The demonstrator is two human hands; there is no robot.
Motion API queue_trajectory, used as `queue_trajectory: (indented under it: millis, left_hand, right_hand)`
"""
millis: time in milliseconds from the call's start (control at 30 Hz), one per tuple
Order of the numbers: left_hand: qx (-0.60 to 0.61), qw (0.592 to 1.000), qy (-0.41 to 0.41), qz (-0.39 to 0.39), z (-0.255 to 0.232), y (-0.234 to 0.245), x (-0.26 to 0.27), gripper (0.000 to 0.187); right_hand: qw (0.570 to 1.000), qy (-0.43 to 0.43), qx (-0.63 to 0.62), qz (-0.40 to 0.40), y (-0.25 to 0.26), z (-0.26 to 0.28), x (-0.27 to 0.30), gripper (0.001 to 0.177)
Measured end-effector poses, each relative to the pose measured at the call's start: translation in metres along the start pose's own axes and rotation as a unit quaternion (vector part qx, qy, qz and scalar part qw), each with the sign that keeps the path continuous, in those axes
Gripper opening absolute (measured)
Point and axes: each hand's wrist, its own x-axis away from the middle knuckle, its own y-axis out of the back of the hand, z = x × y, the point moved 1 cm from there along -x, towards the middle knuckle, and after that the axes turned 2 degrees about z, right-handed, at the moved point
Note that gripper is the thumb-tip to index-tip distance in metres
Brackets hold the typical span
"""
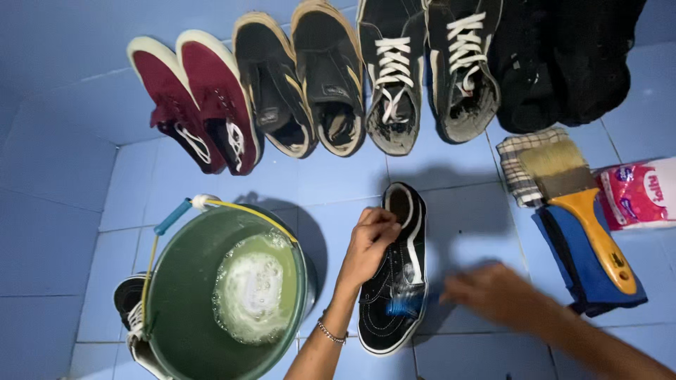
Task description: The person washes a shoe by scrubbing the exterior with a blue toothbrush dipped in a bucket of soapy water.
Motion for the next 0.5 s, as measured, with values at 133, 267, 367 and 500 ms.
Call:
queue_trajectory:
  millis: [133,267,367,500]
  left_hand:
    - [-0.091,0.996,-0.010,0.025,-0.012,-0.010,0.008,0.036]
    - [-0.119,0.991,-0.021,0.050,-0.022,-0.005,-0.001,0.039]
    - [-0.102,0.992,-0.013,0.067,-0.019,-0.004,-0.005,0.037]
    - [-0.125,0.989,-0.026,0.072,-0.019,-0.004,-0.004,0.036]
  right_hand:
    - [0.998,-0.018,0.047,-0.022,0.001,-0.029,0.001,0.022]
    - [0.990,0.038,0.133,0.009,-0.034,-0.025,0.007,0.019]
    - [1.000,0.020,0.024,-0.001,0.015,-0.039,-0.004,0.027]
    - [0.991,0.002,0.124,-0.050,-0.016,-0.052,0.005,0.027]
